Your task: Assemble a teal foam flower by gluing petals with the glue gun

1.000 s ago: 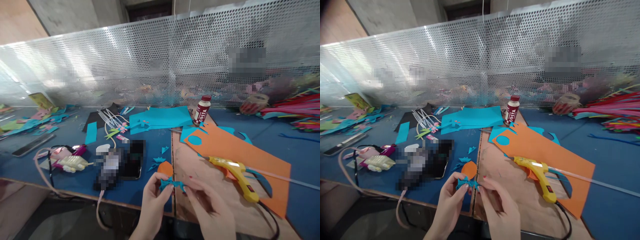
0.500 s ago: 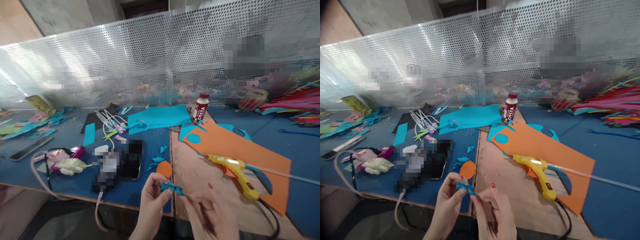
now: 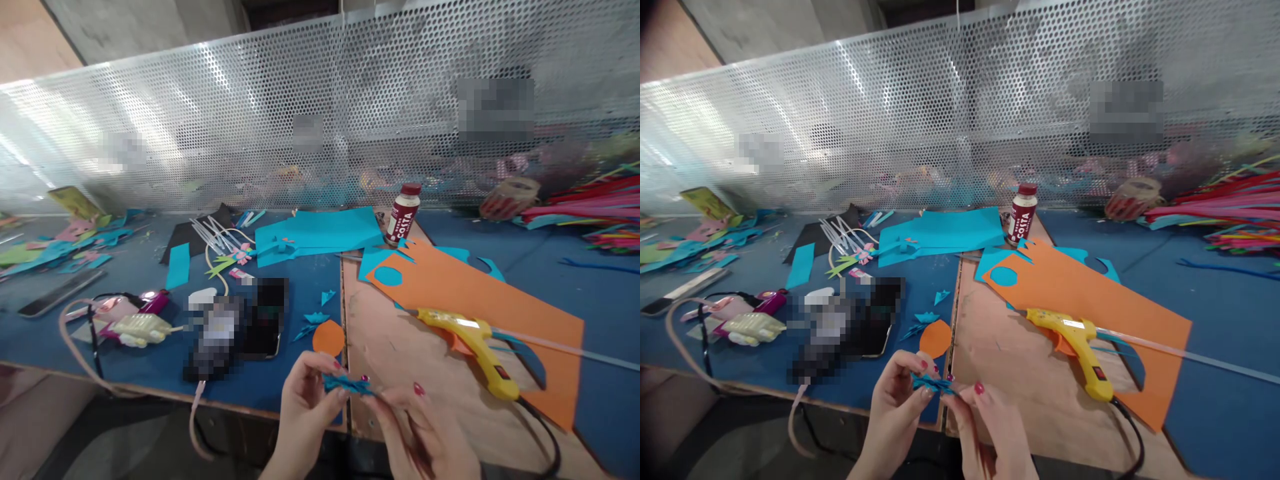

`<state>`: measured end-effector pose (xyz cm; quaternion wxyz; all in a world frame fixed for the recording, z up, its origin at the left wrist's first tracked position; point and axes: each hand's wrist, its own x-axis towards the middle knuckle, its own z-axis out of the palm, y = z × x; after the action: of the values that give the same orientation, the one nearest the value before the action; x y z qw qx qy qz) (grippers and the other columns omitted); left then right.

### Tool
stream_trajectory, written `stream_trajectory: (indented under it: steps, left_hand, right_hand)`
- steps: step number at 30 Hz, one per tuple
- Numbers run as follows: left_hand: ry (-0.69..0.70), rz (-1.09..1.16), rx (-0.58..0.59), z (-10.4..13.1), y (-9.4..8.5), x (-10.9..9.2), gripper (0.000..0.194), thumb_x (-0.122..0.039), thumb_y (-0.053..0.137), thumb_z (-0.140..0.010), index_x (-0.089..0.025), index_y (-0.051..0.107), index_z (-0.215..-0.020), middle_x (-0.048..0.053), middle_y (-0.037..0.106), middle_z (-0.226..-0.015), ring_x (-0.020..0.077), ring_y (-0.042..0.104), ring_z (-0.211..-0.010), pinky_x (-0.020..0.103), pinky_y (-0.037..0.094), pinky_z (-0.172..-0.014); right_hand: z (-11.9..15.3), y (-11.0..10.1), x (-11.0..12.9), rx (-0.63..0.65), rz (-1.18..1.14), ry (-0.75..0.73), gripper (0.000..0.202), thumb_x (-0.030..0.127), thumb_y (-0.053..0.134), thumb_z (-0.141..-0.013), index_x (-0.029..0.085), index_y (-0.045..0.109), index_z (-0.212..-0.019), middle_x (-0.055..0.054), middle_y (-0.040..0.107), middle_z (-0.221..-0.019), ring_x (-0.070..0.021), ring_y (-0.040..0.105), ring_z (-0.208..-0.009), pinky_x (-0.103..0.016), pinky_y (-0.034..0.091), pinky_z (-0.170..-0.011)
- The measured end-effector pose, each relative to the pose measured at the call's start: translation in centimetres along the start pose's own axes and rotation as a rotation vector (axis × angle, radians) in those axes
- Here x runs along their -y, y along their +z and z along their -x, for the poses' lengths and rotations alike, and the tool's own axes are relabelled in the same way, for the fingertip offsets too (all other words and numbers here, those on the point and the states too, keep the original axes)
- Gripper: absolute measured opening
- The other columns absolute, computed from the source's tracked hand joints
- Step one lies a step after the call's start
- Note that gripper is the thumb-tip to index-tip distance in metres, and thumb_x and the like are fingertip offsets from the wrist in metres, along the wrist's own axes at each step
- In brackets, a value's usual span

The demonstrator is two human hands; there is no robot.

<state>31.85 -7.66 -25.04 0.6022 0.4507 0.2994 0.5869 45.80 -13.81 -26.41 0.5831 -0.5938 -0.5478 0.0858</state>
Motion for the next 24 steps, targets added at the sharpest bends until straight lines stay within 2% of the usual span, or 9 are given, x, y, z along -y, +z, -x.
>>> stream_trajectory:
  steps: [5, 10, 12, 15, 19, 24]
  left_hand:
    - [0.019, -0.026, 0.025, 0.2, 0.0, -0.1, 0.015, -0.022, 0.078, -0.075, -0.019, 0.065, -0.081, 0.003, 0.062, -0.078, 0.015, 0.059, -0.076, 0.023, 0.047, -0.07]
    - [0.013, -0.054, 0.023, 0.3, 0.0, -0.1, 0.014, -0.022, 0.077, -0.076, -0.02, 0.065, -0.082, 0.002, 0.063, -0.08, 0.0143, 0.059, -0.079, 0.022, 0.047, -0.072]
    - [0.015, -0.072, -0.012, 0.2, 0.0, 0.0, 0.014, -0.021, 0.077, -0.076, -0.02, 0.065, -0.084, 0.002, 0.063, -0.082, 0.0139, 0.059, -0.079, 0.021, 0.047, -0.073]
    - [0.012, -0.092, -0.058, 0.2, 0.0, 0.2, 0.014, -0.021, 0.075, -0.077, -0.02, 0.065, -0.085, 0.002, 0.062, -0.083, 0.0146, 0.058, -0.081, 0.021, 0.047, -0.074]
    - [-0.016, -0.116, -0.104, 0.1, 0.1, 0.3, 0.015, -0.02, 0.074, -0.077, -0.019, 0.064, -0.087, 0.002, 0.061, -0.084, 0.0157, 0.058, -0.083, 0.023, 0.047, -0.076]
    - [-0.058, -0.128, -0.124, 0.0, 0.6, 0.0, 0.018, -0.02, 0.074, -0.076, -0.019, 0.063, -0.091, 0.002, 0.062, -0.085, 0.0159, 0.059, -0.083, 0.023, 0.047, -0.074]
  right_hand:
    - [-0.3, -0.6, -0.3, 0.024, 0.039, -0.206, 0.023, 0.015, 0.072, -0.077, 0.024, 0.067, -0.097, -0.003, 0.077, -0.087, -0.0235, 0.074, -0.074, -0.031, 0.064, -0.07]
    - [-1.1, -0.6, 0.0, 0.079, 0.147, -0.214, 0.013, 0.021, 0.069, -0.083, 0.023, 0.068, -0.096, -0.003, 0.077, -0.084, -0.0216, 0.074, -0.073, -0.026, 0.064, -0.068]
    - [-1.8, -0.5, 0.3, 0.101, 0.139, -0.21, 0.021, 0.027, 0.07, -0.083, 0.022, 0.068, -0.103, -0.005, 0.076, -0.09, -0.0218, 0.074, -0.076, -0.026, 0.063, -0.069]
    - [-2.9, 0.0, 1.1, 0.102, 0.054, -0.159, 0.028, 0.03, 0.071, -0.082, 0.022, 0.066, -0.108, -0.007, 0.074, -0.097, -0.0208, 0.073, -0.082, -0.026, 0.062, -0.071]
    - [-3.3, 0.4, 2.2, 0.136, -0.086, -0.087, 0.008, 0.024, 0.066, -0.085, 0.027, 0.066, -0.093, 0.0, 0.071, -0.087, -0.0157, 0.07, -0.076, -0.021, 0.059, -0.072]
    - [-2.8, 0.7, 2.3, 0.193, -0.257, 0.165, 0.005, 0.029, 0.065, -0.086, 0.025, 0.068, -0.085, -0.001, 0.072, -0.081, -0.0167, 0.069, -0.074, -0.021, 0.057, -0.069]
